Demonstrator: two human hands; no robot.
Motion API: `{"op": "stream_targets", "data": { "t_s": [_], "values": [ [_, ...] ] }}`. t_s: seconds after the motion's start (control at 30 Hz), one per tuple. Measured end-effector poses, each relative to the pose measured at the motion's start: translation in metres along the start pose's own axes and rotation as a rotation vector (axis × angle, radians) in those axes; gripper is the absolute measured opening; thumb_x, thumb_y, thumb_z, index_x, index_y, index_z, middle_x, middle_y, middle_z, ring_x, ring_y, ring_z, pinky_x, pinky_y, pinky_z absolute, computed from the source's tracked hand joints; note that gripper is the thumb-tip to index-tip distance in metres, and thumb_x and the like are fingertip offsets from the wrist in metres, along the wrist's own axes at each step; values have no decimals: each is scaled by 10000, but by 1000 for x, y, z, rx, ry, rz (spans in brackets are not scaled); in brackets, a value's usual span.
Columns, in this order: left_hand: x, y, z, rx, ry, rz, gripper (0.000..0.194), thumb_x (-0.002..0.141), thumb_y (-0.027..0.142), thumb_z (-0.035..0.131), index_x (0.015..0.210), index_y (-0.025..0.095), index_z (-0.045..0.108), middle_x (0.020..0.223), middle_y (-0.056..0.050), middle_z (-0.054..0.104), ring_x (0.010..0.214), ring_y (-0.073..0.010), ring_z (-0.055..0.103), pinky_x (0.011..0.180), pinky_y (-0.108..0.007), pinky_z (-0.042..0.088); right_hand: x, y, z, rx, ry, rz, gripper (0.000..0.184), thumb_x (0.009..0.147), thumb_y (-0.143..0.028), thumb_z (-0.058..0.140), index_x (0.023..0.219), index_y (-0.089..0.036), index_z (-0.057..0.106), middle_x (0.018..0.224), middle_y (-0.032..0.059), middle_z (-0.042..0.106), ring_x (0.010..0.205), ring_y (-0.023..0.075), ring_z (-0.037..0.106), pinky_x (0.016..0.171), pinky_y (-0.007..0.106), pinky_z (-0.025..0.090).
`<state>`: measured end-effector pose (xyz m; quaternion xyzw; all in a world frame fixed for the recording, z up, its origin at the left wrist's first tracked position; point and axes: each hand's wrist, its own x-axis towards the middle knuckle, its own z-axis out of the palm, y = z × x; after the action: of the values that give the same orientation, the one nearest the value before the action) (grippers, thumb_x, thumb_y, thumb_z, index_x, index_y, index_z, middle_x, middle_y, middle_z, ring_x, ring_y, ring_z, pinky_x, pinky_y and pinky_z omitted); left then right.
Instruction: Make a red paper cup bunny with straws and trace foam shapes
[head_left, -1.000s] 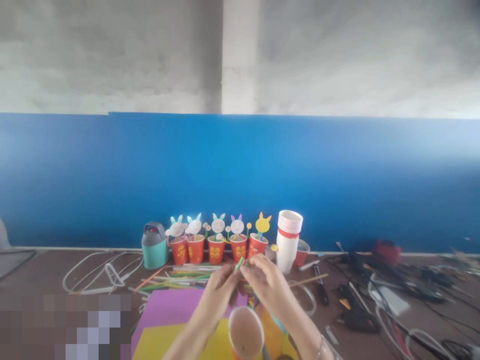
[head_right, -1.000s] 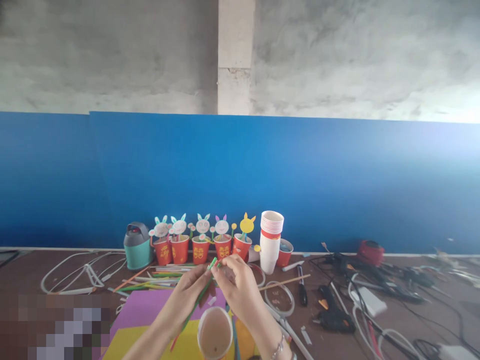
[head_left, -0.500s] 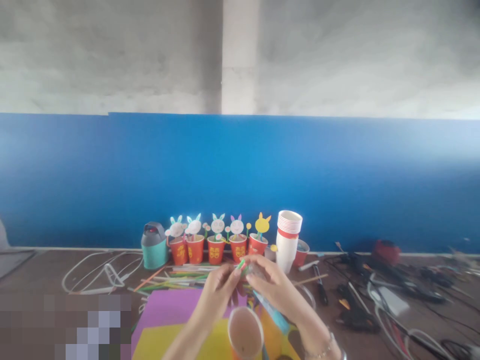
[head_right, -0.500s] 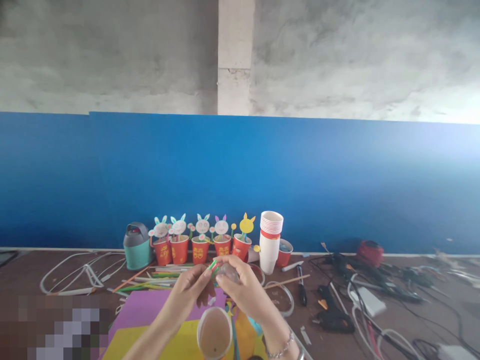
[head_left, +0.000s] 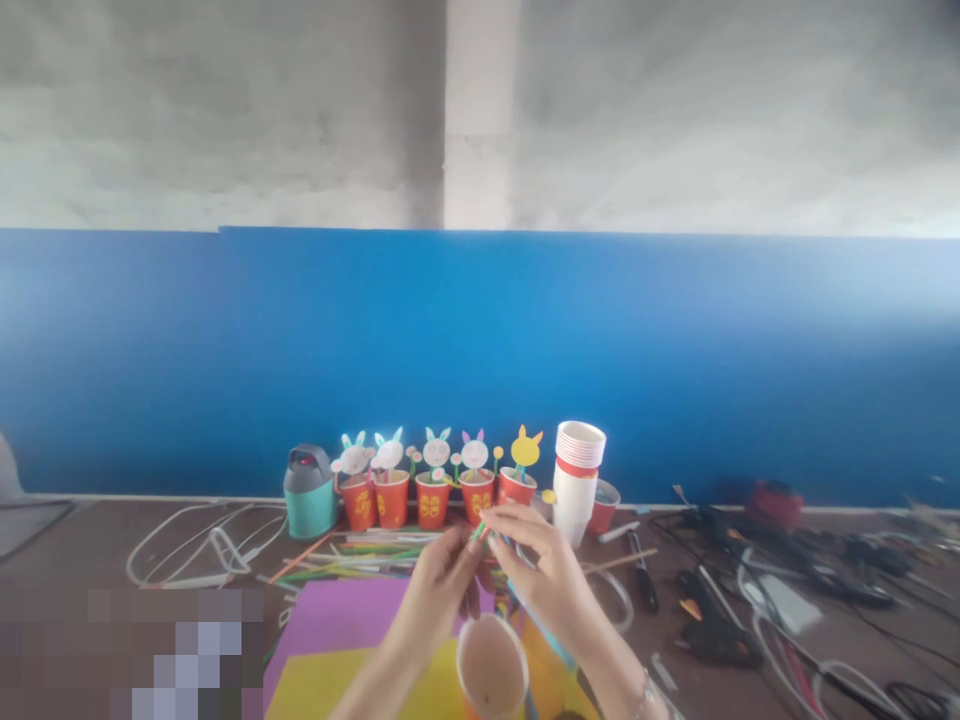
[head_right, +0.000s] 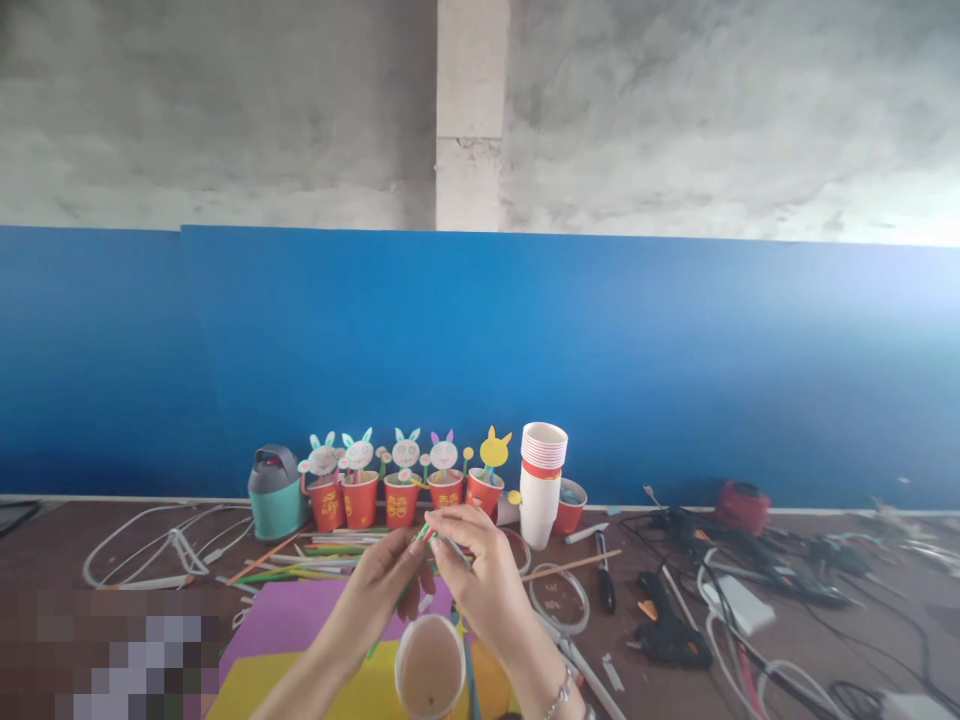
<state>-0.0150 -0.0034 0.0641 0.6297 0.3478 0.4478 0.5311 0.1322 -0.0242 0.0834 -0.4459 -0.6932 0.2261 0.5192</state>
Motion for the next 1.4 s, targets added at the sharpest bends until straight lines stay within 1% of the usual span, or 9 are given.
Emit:
{"op": "stream_targets", "data": {
  "t_s": [0.3,0.43,0.57,0.7,0.97,1.1,1.2,1.3,1.4],
  "values": [
    [-1,-2,0,3,-31,30,445,860,586,459,737,161,507,557,18,552,377,-66,441,400,-199,320,1,-4,0,44,-27,21,261,860,-251,550,1068,-225,705,1047,87,681,992,220,631,893,366,503],
    [0,-2,1,-50,-9,33,435,848,590,477,752,167,502,572,13,574,383,-68,446,400,-197,320,2,-7,-2,113,-2,77,314,847,-354,577,1120,-230,670,1153,90,651,1094,243,579,953,387,456],
    [-2,3,-1,-71,35,56,441,831,602,490,723,174,488,552,26,554,382,-59,408,411,-198,300,6,0,-8,205,107,342,449,840,-552,504,1027,-183,678,997,103,683,971,248,615,850,364,484],
    [-4,8,-3,-54,-29,48,428,834,586,500,742,167,513,576,19,561,398,-51,361,423,-203,260,4,9,-14,301,-65,556,431,823,-558,509,910,-182,702,860,69,676,822,217,614,656,302,481],
    [-10,15,-11,14,-273,-40,447,860,548,492,643,157,522,526,21,511,407,-49,292,422,-214,187,-2,13,-26,518,-338,457,243,780,-351,620,889,-154,711,667,19,624,609,140,538,581,254,425],
    [-14,21,-13,88,-350,-31,417,862,512,517,633,163,509,529,13,549,440,-59,347,470,-209,242,0,16,-27,505,-460,447,200,708,-240,671,873,-140,723,630,-13,597,508,74,419,495,198,329],
    [-17,25,-13,178,-400,-24,393,854,489,538,640,159,537,523,8,563,495,-92,463,547,-214,337,1,16,-24,442,-369,476,264,672,-210,677,928,-165,720,604,-32,590,464,65,395,461,192,320],
    [-18,25,-12,232,-424,-65,388,834,503,552,658,158,569,553,7,572,536,-131,541,580,-232,390,1,13,-21,338,-234,453,304,654,-171,652,949,-184,725,662,-15,637,541,99,491,517,210,392],
    [-18,26,-11,315,-422,-75,392,812,507,573,629,160,574,589,3,587,580,-156,572,568,-230,392,0,9,-19,271,-223,456,333,662,-156,604,966,-191,736,687,-6,663,578,117,530,555,229,423]
  ]
}}
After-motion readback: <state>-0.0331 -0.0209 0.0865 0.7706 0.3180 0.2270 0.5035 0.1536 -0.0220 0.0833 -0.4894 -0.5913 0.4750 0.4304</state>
